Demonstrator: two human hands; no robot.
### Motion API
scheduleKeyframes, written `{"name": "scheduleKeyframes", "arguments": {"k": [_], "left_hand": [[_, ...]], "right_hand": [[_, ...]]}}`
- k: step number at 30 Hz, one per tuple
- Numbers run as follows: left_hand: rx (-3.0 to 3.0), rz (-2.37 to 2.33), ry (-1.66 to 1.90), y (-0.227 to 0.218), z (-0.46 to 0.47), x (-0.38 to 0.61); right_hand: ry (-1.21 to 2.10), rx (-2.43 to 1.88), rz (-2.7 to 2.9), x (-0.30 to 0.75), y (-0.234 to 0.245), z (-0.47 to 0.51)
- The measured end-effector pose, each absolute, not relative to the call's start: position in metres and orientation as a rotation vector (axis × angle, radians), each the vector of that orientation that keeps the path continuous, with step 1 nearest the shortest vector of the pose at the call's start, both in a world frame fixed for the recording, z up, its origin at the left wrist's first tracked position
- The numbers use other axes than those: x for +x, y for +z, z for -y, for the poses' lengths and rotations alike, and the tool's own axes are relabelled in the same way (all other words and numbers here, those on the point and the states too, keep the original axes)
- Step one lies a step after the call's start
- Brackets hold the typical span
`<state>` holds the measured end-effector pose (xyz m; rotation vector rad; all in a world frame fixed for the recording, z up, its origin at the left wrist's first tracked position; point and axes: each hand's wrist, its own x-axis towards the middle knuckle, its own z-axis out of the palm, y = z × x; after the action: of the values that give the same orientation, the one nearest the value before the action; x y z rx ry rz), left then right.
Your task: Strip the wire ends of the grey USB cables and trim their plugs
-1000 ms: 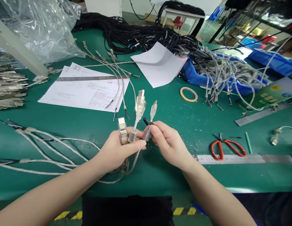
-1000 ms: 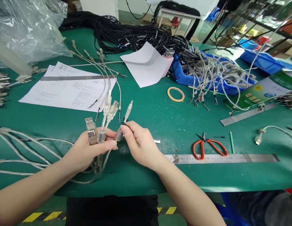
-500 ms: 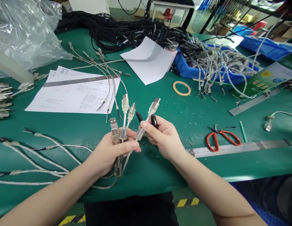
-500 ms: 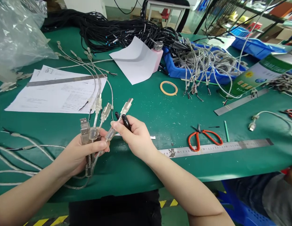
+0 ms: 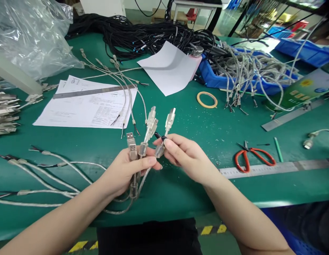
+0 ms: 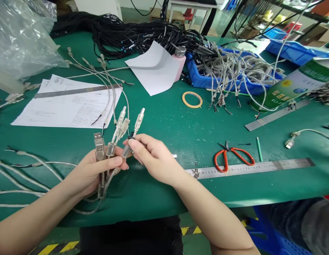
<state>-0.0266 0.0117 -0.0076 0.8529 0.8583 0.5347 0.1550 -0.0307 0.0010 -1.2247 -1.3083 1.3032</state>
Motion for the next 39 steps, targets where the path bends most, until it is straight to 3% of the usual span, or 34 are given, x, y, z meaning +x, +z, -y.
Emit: {"name": "scheduleKeyframes", "arguments": {"k": [5, 13, 24, 27, 33, 39], "left_hand": [[0.847, -0.786, 0.465, -0.008, -0.013, -0.025], [0.746, -0.836, 0.489, -0.008, -0.012, -0.026], [0.771, -0.84, 0.467, -0.011, -0.011, -0.029], [0.839, -0.873, 0.514, -0.011, -0.01, -0.029], [0.894, -0.858, 0.552, -0.008, -0.011, -0.03], [0.952, -0.839, 0.507, -0.01, -0.012, -0.032]], "right_hand": [[1.402, -1.114, 0.961, 0.155, -0.007, 0.026], [1.257, -1.193, 0.99, 0.157, -0.012, 0.025], [1.389, -1.231, 0.953, 0.156, -0.007, 0.025], [1.199, -1.379, 1.056, 0.163, -0.002, 0.025], [0.505, -1.94, 1.428, 0.193, 0.012, 0.025], [0.303, -2.462, 1.717, 0.212, 0.015, 0.023]]}}
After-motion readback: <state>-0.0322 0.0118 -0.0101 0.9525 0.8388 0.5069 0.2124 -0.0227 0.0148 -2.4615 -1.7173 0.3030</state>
